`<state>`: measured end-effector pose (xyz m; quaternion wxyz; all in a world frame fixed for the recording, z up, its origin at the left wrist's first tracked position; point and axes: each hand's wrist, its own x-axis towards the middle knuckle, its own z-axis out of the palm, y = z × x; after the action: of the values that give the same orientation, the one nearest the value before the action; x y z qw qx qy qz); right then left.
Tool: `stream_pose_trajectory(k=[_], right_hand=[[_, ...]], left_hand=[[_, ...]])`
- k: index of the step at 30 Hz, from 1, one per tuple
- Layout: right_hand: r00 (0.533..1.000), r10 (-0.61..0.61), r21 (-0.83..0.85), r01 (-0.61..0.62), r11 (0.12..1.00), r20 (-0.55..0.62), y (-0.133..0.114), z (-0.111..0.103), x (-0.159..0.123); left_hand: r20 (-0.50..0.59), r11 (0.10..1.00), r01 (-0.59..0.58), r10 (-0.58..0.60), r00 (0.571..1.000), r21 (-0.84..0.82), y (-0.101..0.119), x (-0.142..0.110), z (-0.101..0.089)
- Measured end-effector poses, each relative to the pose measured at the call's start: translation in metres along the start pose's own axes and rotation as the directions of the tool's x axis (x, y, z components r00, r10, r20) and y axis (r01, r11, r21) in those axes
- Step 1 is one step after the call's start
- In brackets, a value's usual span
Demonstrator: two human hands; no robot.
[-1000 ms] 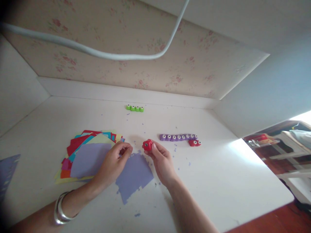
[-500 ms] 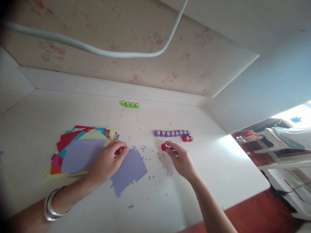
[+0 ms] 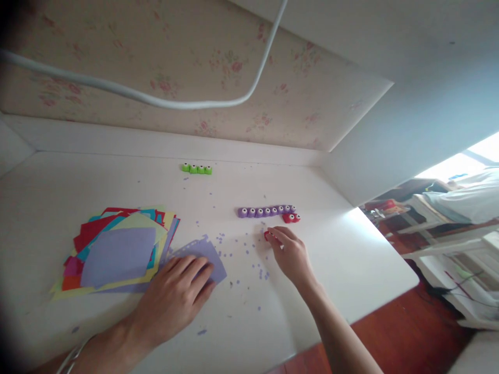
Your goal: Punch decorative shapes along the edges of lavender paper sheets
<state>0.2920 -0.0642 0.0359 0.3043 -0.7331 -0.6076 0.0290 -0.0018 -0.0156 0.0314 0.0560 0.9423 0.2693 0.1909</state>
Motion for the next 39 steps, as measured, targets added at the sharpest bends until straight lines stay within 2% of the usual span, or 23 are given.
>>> stream_pose_trajectory(k=[8,14,17,22,29,32,34,36,39], right_hand=[[0.996,-0.088,-0.178,0.083,0.981,-0.018,0.026,-0.010,0.012],[0.989,-0.125,-0.291,0.096,0.952,-0.084,0.047,-0.013,0.019],[0.986,-0.118,-0.301,0.077,0.950,-0.120,0.050,-0.013,0.021],[0.988,-0.104,-0.316,0.064,0.947,-0.113,0.049,-0.010,0.025],[0.986,-0.095,-0.345,0.043,0.938,-0.137,0.053,-0.006,0.032],[0.976,-0.098,-0.327,0.029,0.945,-0.195,0.045,-0.006,0.029],[0.971,-0.093,-0.268,0.032,0.963,-0.218,0.031,-0.006,0.029],[0.980,-0.098,-0.176,0.067,0.982,-0.174,0.010,-0.005,0.031],[0.988,-0.150,-0.018,0.149,0.989,-0.028,-0.033,0.004,0.047]], left_hand=[[-0.078,0.991,0.023,-0.034,0.996,-0.133,-0.014,0.000,0.006],[-0.101,0.995,0.097,-0.097,0.990,-0.006,-0.014,0.002,0.006],[-0.072,0.992,0.125,-0.123,0.990,0.023,-0.014,0.002,0.005],[-0.046,0.983,0.179,-0.177,0.983,0.034,-0.014,0.001,0.005],[-0.062,0.990,0.140,-0.139,0.988,0.006,-0.015,0.001,0.004],[-0.085,0.992,0.125,-0.124,0.989,0.007,-0.014,0.002,0.002],[-0.094,0.995,0.102,-0.100,0.991,0.017,-0.013,0.001,0.002],[-0.097,0.998,0.055,-0.053,0.994,0.019,-0.011,0.001,0.003],[-0.110,1.000,-0.020,0.017,0.994,-0.021,-0.008,-0.002,0.005]])
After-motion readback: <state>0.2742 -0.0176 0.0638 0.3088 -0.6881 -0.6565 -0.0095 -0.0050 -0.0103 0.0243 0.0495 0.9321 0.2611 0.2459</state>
